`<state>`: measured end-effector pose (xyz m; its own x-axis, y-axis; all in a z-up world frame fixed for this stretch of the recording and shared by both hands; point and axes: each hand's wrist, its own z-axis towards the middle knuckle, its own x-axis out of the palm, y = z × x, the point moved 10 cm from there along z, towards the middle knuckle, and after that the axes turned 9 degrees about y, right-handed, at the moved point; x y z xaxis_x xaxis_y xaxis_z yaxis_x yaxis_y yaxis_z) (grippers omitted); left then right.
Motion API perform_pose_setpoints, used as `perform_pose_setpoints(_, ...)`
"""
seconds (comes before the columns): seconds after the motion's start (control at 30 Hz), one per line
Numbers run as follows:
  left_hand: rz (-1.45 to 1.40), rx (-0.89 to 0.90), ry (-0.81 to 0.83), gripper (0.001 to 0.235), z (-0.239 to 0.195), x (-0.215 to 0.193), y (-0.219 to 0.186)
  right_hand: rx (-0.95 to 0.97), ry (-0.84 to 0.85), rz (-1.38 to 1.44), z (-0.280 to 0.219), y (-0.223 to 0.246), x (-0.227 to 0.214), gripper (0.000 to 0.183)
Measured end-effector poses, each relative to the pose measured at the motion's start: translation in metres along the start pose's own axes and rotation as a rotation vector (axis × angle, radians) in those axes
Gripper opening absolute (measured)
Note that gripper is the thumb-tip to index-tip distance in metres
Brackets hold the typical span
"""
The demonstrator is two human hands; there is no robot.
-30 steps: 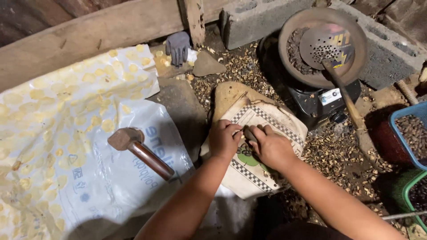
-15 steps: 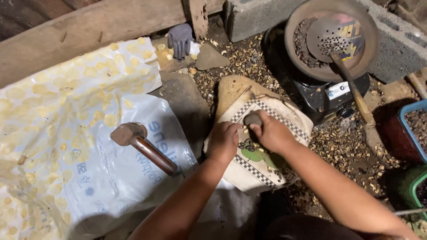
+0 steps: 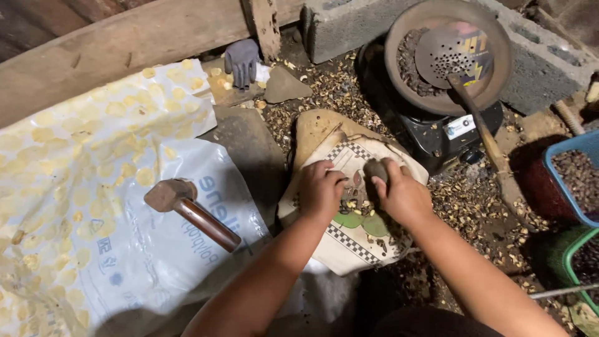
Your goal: The person uses a hammer to crush corn kernels on a white plastic sheet. They then use a stone pestle to grind the crushed corn on a patterned board. The person also stirs dark beans in a pan over a portable gas stove.
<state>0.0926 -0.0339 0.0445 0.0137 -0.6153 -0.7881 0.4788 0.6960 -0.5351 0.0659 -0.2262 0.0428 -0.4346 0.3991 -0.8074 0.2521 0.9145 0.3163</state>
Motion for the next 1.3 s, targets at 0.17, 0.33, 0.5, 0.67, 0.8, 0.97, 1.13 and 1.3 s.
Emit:
perform_pose_setpoints(0.17,0.076,-0.090,0.151,0.026,0.012,0.033,0.000,-0.024,0.038,0.023,-0.005,0.020,-0.009,0.053)
perform_pose_setpoints(0.33,0.085,-0.010,0.022,0.049,-0.011,-0.027,-0.016,-0.249,0.035,-0.034,-0.012,0.057,0.008,0.048)
perform_pose_setpoints(0.5,0.042,0.082,-0.007,0.076,-0.029,-0.037,-0.015,-0.132,0.060,0.027,0.015,0.031,0.011,0.052)
perform_pose_setpoints(0.67,0.078,0.062,0.107,0.074,-0.029,-0.028,-0.014,0.003,0.206,0.215,0.044,-0.005,0.040,0.048)
perform_pose_setpoints(0.8,0.060,0.058,0.119,0.075,-0.023,-0.016,-0.012,0.022,0.212,0.117,0.048,-0.003,0.038,0.049)
perform_pose_setpoints(0.97,0.003,0.102,0.076,0.058,-0.032,-0.015,-0.007,-0.236,0.159,-0.245,0.015,0.058,0.020,0.043)
perform_pose_setpoints(1.13,-0.157,0.178,0.029,0.055,-0.044,-0.005,0.009,-0.321,-0.003,-0.251,0.008,0.027,0.005,0.043)
perform_pose_setpoints(1.3,-0.403,0.064,0.058,0.052,-0.057,-0.005,0.017,-0.259,-0.206,-0.280,-0.018,-0.018,0.004,0.057)
